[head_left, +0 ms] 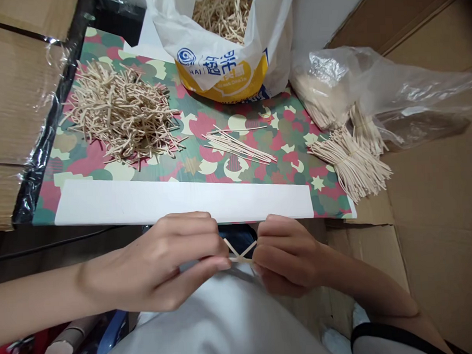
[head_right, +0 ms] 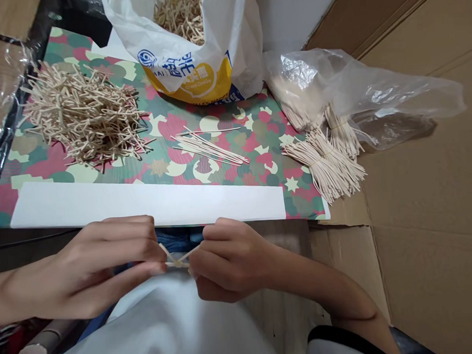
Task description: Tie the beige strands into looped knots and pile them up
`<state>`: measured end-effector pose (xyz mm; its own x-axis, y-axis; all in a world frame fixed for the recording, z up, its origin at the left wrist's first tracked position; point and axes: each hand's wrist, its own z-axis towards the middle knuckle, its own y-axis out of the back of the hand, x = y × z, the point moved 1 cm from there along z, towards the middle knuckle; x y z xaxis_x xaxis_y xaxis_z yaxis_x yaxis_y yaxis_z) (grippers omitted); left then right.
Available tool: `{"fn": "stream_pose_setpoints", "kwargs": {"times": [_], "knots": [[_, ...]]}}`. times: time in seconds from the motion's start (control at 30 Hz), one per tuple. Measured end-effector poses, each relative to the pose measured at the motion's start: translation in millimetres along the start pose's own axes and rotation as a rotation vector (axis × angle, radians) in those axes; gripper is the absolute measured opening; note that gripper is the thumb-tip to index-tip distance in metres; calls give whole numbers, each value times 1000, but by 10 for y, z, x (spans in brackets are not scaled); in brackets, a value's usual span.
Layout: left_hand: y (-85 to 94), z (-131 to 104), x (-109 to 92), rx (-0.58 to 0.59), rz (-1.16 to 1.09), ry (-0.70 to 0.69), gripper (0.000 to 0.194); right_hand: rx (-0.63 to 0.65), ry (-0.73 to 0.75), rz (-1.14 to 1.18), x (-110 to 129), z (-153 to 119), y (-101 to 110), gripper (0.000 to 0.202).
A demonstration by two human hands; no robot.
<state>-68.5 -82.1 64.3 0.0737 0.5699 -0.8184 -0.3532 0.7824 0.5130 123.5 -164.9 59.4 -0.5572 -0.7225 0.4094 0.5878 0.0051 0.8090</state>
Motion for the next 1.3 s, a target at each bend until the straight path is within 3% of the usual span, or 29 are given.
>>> {"fn": "stream_pose_setpoints", "kwargs": {"times": [0.17,0.33,0.47,0.7,0.8,0.9,1.03,1.13,1.23,1.3], "knots": [[0,21,85,-208,74,1,14,-30,-227,35,-64,20,-38,17],[37,20,98,-315,76,17,19,-156,-355,289,-139,-4,-35,4],[94,-3,112,-372,191,10,23,-150,-498,429,-215,-14,-20,8],[189,-185,280,-547,453,75,22,-83,-651,361,-415,-1,-106,7],[377,-318,437,-705,612,151,24,-66,-672,323,-508,-9,-148,8],[696,-421,601,-896,820,245,19,-109,-622,276,-594,-14,-196,8],[989,-521,712,-968,921,406,37,-224,-468,151,-690,-40,-224,17],[907,-589,706,-1003,826,373,26,-255,-433,83,-764,-97,-173,21],[654,-607,683,-1040,695,283,10,-241,-530,-13,-886,-118,-55,23],[463,-562,672,-986,617,224,10,-176,-618,-112,-1009,-69,23,23]]}}
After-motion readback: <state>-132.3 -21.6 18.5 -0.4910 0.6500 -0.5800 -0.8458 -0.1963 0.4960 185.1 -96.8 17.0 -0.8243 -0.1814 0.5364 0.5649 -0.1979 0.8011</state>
